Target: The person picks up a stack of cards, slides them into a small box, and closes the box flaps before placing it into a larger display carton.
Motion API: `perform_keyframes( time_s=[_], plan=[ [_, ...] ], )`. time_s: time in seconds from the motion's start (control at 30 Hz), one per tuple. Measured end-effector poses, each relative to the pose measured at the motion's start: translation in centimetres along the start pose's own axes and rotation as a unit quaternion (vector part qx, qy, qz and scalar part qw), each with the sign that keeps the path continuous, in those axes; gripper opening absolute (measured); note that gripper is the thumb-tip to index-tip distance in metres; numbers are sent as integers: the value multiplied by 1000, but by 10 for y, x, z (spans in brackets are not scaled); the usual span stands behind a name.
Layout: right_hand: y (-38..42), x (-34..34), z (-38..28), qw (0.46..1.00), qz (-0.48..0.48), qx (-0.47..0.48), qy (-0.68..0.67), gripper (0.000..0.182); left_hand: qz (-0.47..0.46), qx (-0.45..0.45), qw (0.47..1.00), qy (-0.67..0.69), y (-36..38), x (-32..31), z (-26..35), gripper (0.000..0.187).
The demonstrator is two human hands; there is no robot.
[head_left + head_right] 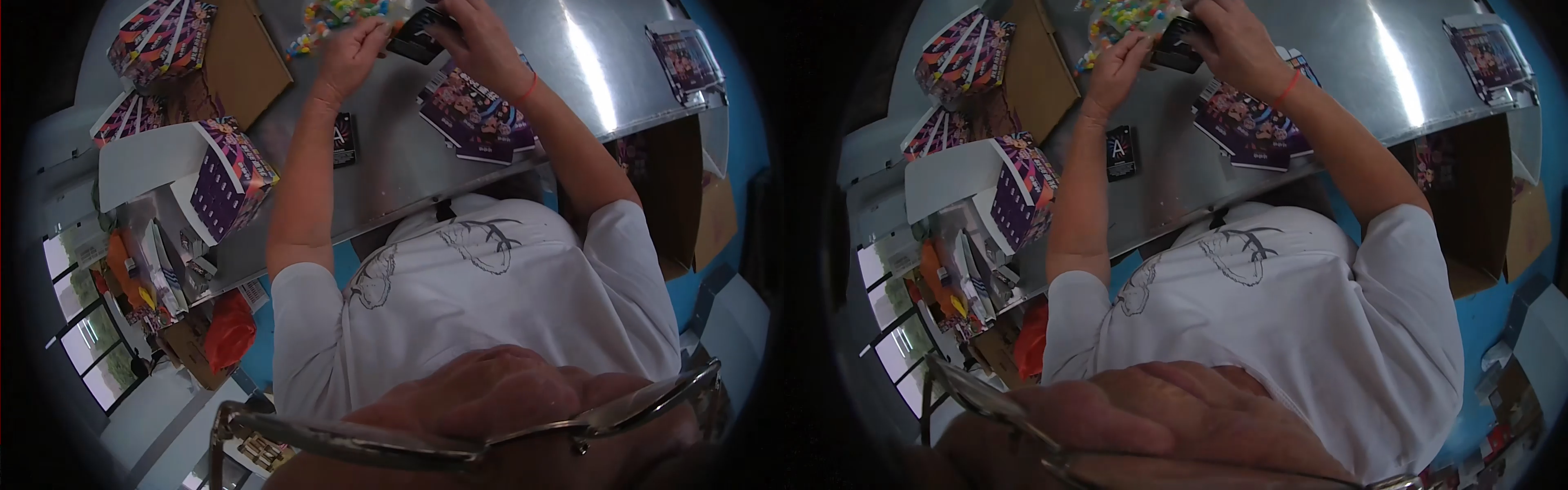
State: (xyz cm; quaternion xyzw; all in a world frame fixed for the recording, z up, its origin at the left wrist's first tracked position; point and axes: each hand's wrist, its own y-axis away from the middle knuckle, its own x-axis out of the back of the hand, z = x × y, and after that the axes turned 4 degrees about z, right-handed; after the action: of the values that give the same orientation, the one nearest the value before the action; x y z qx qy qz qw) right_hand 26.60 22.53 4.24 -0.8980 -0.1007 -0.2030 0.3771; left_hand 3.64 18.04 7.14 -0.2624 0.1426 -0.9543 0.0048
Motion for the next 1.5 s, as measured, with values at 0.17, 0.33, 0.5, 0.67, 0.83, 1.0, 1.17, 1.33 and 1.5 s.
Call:
perform_keyframes(
  time_s=[0.17,0.33,0.5,0.67,0.83,1.0,1.17,1.33,1.5],
  plan=[
    [7,-4,1,999,-19,-21,18,23,-81,131,960,234,12,-16,18,33],
    [18,-5,18,999,-33,-26,21,23,-95,24,984,148,15,-23,0,31],
    [23,13,29,998,-45,-28,28,23,-42,108,991,69,15,-41,9,29],
    [33,40,52,997,-56,-31,37,23,-3,41,997,64,37,-51,14,41],
    [48,56,35,996,-72,-36,45,23,-55,-123,982,-135,29,-63,16,50],
    [57,42,23,993,-94,-50,47,23,-308,-7,934,-180,6,-78,5,58],
    [58,41,14,992,-109,-50,41,23,-200,-129,940,-243,13,-78,-6,56],
    [51,33,8,991,-120,-46,42,23,-140,-162,957,-195,21,-73,-11,39],
    [40,28,-7,989,-137,-32,46,24,-36,-190,959,-206,37,-73,0,20]
  ],
)
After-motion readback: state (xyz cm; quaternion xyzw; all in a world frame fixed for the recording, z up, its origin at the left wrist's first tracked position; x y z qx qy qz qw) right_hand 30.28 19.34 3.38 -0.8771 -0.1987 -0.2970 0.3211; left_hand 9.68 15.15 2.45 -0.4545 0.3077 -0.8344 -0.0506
